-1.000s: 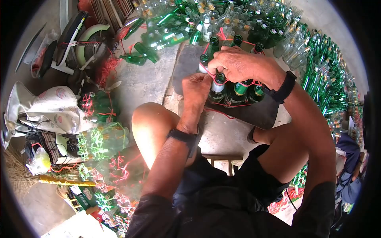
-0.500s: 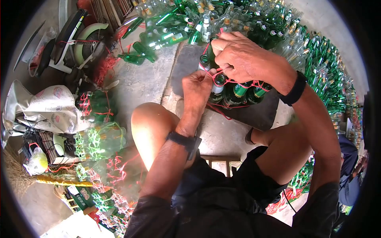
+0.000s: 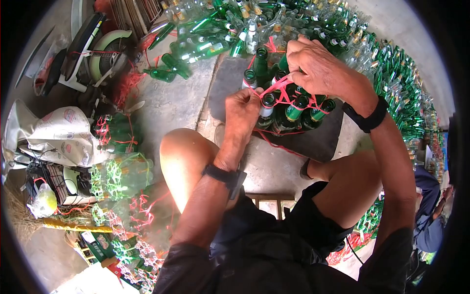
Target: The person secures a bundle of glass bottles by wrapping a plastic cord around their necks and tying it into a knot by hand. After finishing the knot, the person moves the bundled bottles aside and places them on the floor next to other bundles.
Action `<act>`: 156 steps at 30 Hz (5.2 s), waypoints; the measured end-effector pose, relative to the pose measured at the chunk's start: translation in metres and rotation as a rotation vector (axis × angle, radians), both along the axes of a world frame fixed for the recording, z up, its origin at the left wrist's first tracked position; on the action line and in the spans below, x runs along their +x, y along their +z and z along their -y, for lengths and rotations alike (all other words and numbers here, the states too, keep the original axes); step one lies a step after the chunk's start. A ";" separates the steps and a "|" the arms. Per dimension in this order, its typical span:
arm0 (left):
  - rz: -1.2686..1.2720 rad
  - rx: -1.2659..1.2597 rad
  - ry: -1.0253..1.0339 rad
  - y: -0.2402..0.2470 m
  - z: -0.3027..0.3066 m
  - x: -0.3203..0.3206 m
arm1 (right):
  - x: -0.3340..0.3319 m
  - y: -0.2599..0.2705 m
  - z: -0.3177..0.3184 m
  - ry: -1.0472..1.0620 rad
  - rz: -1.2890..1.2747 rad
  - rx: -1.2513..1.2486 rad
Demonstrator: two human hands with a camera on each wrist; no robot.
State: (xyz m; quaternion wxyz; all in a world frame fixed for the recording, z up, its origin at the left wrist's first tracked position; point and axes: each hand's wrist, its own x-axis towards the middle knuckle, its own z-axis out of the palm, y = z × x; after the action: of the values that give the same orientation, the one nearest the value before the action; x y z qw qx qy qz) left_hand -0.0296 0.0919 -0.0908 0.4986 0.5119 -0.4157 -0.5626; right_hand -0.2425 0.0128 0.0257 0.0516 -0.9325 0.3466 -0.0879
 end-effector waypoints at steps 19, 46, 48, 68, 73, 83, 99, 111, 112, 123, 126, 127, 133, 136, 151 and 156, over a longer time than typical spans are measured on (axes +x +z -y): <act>-0.014 0.009 0.011 0.007 -0.001 -0.002 | 0.015 -0.028 0.021 -0.063 -0.040 -0.052; 0.278 -0.015 0.018 0.028 -0.006 0.035 | 0.023 -0.038 -0.072 -0.309 0.185 -0.119; 0.261 -0.047 0.018 0.025 -0.003 0.037 | 0.023 -0.036 -0.072 -0.339 0.141 -0.074; 0.485 -0.252 0.057 0.023 0.006 0.040 | 0.020 -0.043 -0.069 -0.325 0.252 -0.079; 0.694 -0.345 0.062 0.037 0.010 0.040 | 0.020 -0.044 -0.070 -0.315 0.256 -0.100; 1.137 -0.768 -0.217 0.075 0.028 0.050 | 0.023 -0.044 -0.075 -0.375 0.264 -0.064; 1.343 -1.003 -0.751 0.116 0.090 0.041 | 0.026 -0.040 -0.076 -0.362 0.358 -0.073; 1.013 -0.283 -1.010 0.115 0.138 0.032 | 0.024 -0.040 -0.076 -0.348 0.372 -0.104; 1.012 -0.283 -1.008 0.117 0.138 0.030 | 0.025 -0.041 -0.077 -0.338 0.378 -0.130; 1.279 -0.257 -1.097 0.113 0.141 0.007 | 0.024 -0.035 -0.079 -0.350 0.308 -0.018; 1.284 -0.276 -1.105 0.111 0.143 0.009 | 0.023 -0.034 -0.081 -0.350 0.304 -0.011; 1.285 -0.279 -1.101 0.111 0.143 0.011 | 0.023 -0.033 -0.081 -0.354 0.296 0.002; 1.161 -0.174 -1.012 0.109 0.141 0.020 | 0.023 -0.036 -0.082 -0.349 0.277 -0.034; 1.108 -0.147 -0.952 0.107 0.139 0.024 | 0.022 -0.034 -0.084 -0.336 0.282 -0.059; 0.745 0.004 -0.736 0.081 0.135 0.053 | 0.022 -0.041 -0.084 -0.338 0.284 -0.190; 0.533 -0.133 -0.619 0.062 0.121 0.066 | 0.019 -0.047 -0.085 -0.318 0.302 -0.231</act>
State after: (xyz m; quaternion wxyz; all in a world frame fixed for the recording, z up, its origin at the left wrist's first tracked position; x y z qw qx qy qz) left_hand 0.0363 -0.0292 -0.0284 0.2125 0.4571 -0.7002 -0.5056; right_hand -0.2235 0.0979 -0.0214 -0.0187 -0.8423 0.4647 -0.2725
